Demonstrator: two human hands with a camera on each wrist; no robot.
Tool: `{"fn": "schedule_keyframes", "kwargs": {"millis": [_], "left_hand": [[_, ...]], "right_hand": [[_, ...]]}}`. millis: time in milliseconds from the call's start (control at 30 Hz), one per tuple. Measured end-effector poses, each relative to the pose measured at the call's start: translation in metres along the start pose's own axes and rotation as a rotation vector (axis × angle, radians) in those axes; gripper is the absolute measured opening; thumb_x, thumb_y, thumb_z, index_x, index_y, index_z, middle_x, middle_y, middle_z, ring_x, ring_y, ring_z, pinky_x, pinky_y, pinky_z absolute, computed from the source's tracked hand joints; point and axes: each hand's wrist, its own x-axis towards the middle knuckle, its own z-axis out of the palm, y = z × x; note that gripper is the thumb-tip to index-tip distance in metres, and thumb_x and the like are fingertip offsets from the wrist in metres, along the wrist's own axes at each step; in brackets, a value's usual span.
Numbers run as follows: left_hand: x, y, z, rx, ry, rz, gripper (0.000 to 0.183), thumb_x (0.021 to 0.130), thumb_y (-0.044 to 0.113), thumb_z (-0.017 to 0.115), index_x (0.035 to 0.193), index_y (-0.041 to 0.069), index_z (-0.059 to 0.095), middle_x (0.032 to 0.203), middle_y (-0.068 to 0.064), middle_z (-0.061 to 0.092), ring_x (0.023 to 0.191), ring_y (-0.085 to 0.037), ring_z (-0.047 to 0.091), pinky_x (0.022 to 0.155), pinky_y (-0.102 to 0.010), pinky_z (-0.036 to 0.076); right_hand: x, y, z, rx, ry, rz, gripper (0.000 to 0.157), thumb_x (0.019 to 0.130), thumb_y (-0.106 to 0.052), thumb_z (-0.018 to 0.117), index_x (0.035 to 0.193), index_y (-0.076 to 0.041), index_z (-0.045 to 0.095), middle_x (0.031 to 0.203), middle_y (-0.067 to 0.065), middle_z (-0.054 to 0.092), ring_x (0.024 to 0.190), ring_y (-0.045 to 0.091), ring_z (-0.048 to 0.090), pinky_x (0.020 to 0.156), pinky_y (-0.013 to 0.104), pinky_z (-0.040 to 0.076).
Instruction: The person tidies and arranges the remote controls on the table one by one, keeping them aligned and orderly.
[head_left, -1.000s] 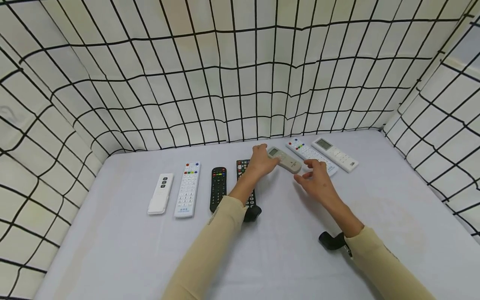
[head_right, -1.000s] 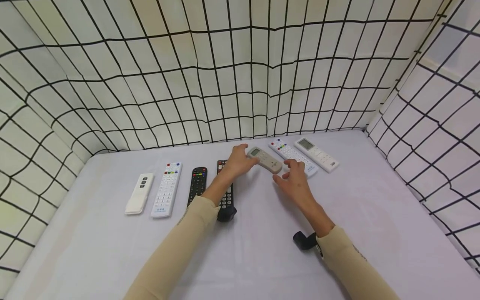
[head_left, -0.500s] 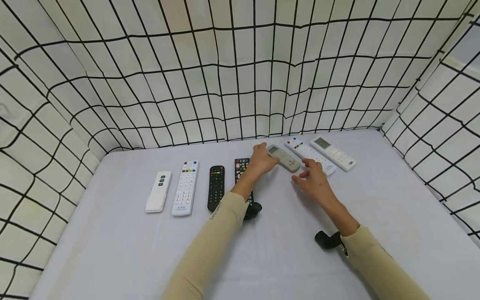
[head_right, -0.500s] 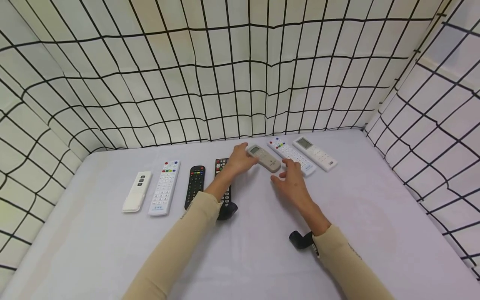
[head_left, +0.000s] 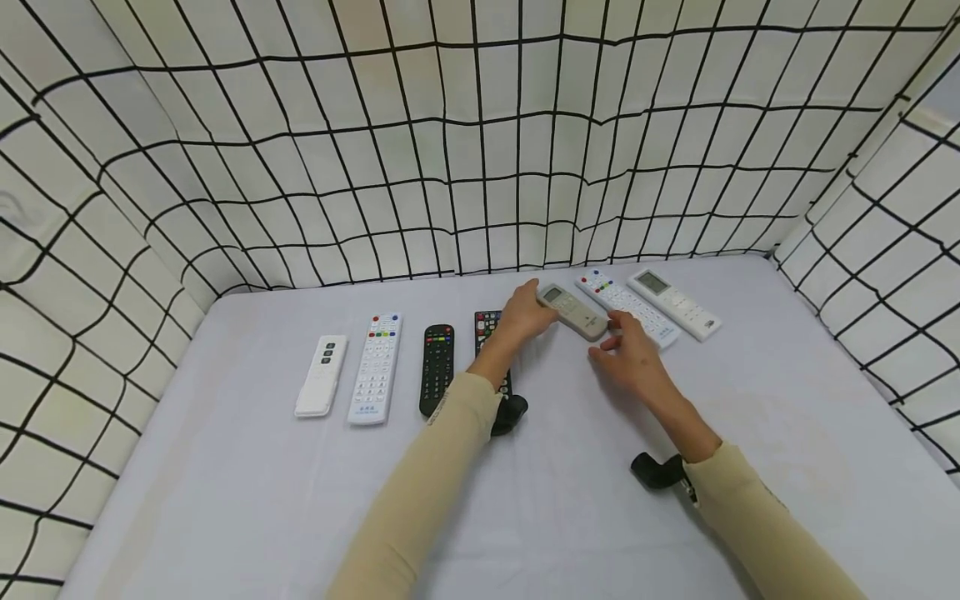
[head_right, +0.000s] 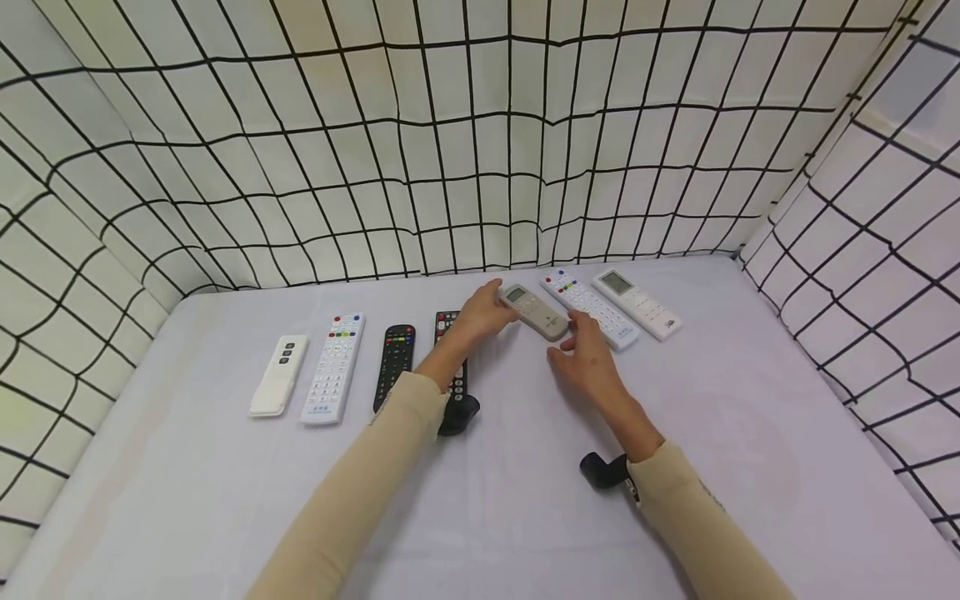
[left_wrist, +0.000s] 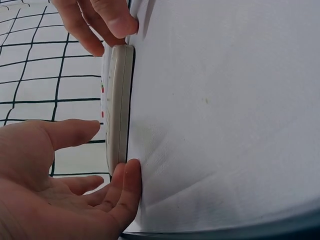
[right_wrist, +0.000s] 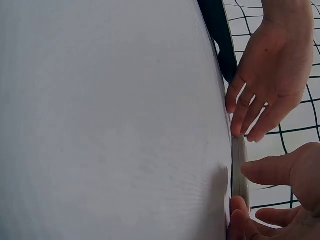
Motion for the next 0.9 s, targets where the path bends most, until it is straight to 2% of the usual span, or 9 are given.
{"fn": "schedule_keyframes", "kwargs": {"millis": [200, 433, 667, 900], "left_hand": [[-0.002, 0.001, -0.001, -0.004, -0.014, -0.024, 0.071, 0.098, 0.017, 0.065, 0.161, 0.002, 0.034, 0.154, -0.022, 0.052, 0.134, -0.036, 0.056, 0.111, -0.047, 0.05], [-0.004, -0.001, 0.001, 0.006, -0.003, -0.008, 0.066, 0.099, 0.019, 0.065, 0.158, 0.002, 0.04, 0.151, -0.02, 0.055, 0.13, -0.035, 0.059, 0.107, -0.046, 0.053], [-0.007, -0.002, 0.003, -0.004, -0.02, -0.016, 0.068, 0.097, 0.016, 0.066, 0.159, 0.004, 0.04, 0.156, -0.018, 0.052, 0.135, -0.033, 0.057, 0.111, -0.045, 0.05], [-0.007, -0.002, 0.002, -0.001, -0.019, -0.001, 0.067, 0.097, 0.017, 0.068, 0.158, 0.005, 0.042, 0.158, -0.016, 0.051, 0.137, -0.032, 0.055, 0.113, -0.045, 0.048]], "right_hand": [[0.005, -0.002, 0.001, 0.02, -0.017, 0.009, 0.075, 0.096, -0.005, 0.07, 0.156, 0.009, 0.029, 0.15, 0.032, 0.046, 0.116, 0.037, 0.062, 0.092, 0.038, 0.051], [0.008, -0.001, 0.001, 0.032, -0.008, -0.013, 0.077, 0.094, -0.002, 0.072, 0.156, 0.01, 0.028, 0.146, 0.031, 0.046, 0.113, 0.035, 0.063, 0.089, 0.035, 0.051], [0.011, 0.002, 0.0, -0.026, 0.009, -0.026, 0.069, 0.092, -0.002, 0.075, 0.15, 0.012, 0.04, 0.134, 0.031, 0.053, 0.1, 0.029, 0.063, 0.08, 0.027, 0.05], [0.01, -0.001, -0.005, -0.047, -0.027, -0.002, 0.062, 0.094, -0.008, 0.075, 0.146, 0.013, 0.048, 0.131, 0.03, 0.054, 0.1, 0.028, 0.063, 0.076, 0.024, 0.048]]}}
